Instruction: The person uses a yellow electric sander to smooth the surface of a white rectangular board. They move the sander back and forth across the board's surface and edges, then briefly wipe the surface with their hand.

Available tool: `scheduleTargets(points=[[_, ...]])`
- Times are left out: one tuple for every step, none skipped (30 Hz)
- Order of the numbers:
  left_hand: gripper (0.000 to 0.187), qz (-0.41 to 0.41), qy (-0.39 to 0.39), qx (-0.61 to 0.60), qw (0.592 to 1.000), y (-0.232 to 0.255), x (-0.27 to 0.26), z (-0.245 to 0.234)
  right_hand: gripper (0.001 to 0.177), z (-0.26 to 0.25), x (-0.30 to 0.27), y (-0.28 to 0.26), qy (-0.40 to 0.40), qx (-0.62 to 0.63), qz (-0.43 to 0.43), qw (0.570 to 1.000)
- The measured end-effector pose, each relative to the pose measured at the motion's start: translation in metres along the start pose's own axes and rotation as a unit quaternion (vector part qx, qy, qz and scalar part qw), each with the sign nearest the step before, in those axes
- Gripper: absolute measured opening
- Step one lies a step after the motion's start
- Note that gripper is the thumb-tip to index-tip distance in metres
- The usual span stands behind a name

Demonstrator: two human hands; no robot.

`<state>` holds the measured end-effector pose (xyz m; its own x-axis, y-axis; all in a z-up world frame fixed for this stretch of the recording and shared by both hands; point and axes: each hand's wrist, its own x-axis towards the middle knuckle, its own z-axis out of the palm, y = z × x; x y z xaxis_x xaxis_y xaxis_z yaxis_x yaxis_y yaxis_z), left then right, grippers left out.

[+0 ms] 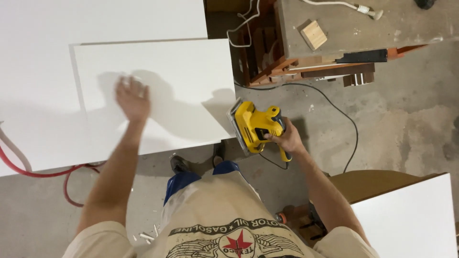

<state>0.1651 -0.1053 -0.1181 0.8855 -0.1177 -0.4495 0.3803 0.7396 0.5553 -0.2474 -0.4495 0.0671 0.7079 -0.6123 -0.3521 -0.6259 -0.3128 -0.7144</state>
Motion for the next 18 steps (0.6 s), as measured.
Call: scheduleTargets(points=[[0.05, 0.213, -0.08, 0.38, 0.896, -0.009, -0.023, 0.016, 0.083, 0.002, 0.005, 0.002, -0.012, -0.007, 0.01, 1.0], [0.065, 0.383, -0.14, 0.682, 0.607, -0.016, -0.046, 0.031, 0.087, 0.004, 0.01, 0.002, -0.025, -0.015, 0.018, 0.999], [0.065, 0.385, -0.137, 0.682, 0.606, -0.028, -0.048, 0.028, 0.087, 0.004, 0.015, 0.0, -0.026, -0.014, 0.015, 0.999], [0.051, 0.423, -0.115, 0.732, 0.521, -0.042, -0.051, 0.025, 0.088, 0.003, 0.018, -0.002, -0.031, -0.019, 0.011, 0.999], [0.047, 0.455, -0.092, 0.774, 0.43, -0.057, -0.053, 0.021, 0.089, 0.002, 0.023, -0.003, -0.036, -0.024, 0.006, 0.999], [0.047, 0.453, -0.091, 0.775, 0.431, -0.059, -0.056, 0.022, 0.089, 0.001, 0.03, -0.017, -0.038, -0.026, 0.007, 0.999], [0.052, 0.468, -0.083, 0.779, 0.409, -0.06, -0.058, 0.022, 0.087, 0.001, 0.037, -0.031, -0.048, -0.02, -0.005, 0.999], [0.057, 0.484, -0.072, 0.782, 0.386, -0.06, -0.06, 0.023, 0.085, 0.001, 0.046, -0.046, -0.058, -0.015, -0.021, 0.998], [0.057, 0.484, -0.068, 0.782, 0.387, -0.061, -0.062, 0.021, 0.085, 0.003, 0.057, -0.063, -0.06, -0.016, -0.024, 0.998], [0.059, 0.496, -0.072, 0.774, 0.387, -0.06, -0.061, 0.022, 0.091, 0.006, 0.069, -0.081, -0.065, -0.007, -0.017, 0.998], [0.06, 0.508, -0.076, 0.766, 0.388, -0.06, -0.061, 0.022, 0.097, 0.009, 0.081, -0.098, -0.069, 0.003, -0.009, 0.998], [0.06, 0.505, -0.075, 0.768, 0.387, -0.059, -0.061, 0.022, 0.097, 0.004, 0.094, -0.102, -0.073, 0.002, -0.008, 0.997], [0.062, 0.493, -0.084, 0.771, 0.395, -0.058, -0.062, 0.021, 0.099, 0.0, 0.107, -0.106, -0.075, -0.003, -0.025, 0.997], [0.065, 0.482, -0.091, 0.773, 0.402, -0.057, -0.061, 0.022, 0.1, -0.004, 0.121, -0.111, -0.077, -0.009, -0.044, 0.996], [0.065, 0.48, -0.088, 0.775, 0.402, -0.056, -0.062, 0.026, 0.1, -0.005, 0.133, -0.121, -0.081, -0.01, -0.045, 0.996], [0.063, 0.481, -0.091, 0.778, 0.395, -0.054, -0.064, 0.026, 0.09, -0.004, 0.141, -0.131, -0.07, 0.012, -0.072, 0.995], [0.061, 0.482, -0.094, 0.78, 0.388, -0.052, -0.067, 0.027, 0.079, -0.002, 0.15, -0.14, -0.059, 0.035, -0.098, 0.993], [0.061, 0.477, -0.095, 0.784, 0.386, -0.051, -0.07, 0.027, 0.079, -0.007, 0.161, -0.137, -0.063, 0.037, -0.094, 0.993]])
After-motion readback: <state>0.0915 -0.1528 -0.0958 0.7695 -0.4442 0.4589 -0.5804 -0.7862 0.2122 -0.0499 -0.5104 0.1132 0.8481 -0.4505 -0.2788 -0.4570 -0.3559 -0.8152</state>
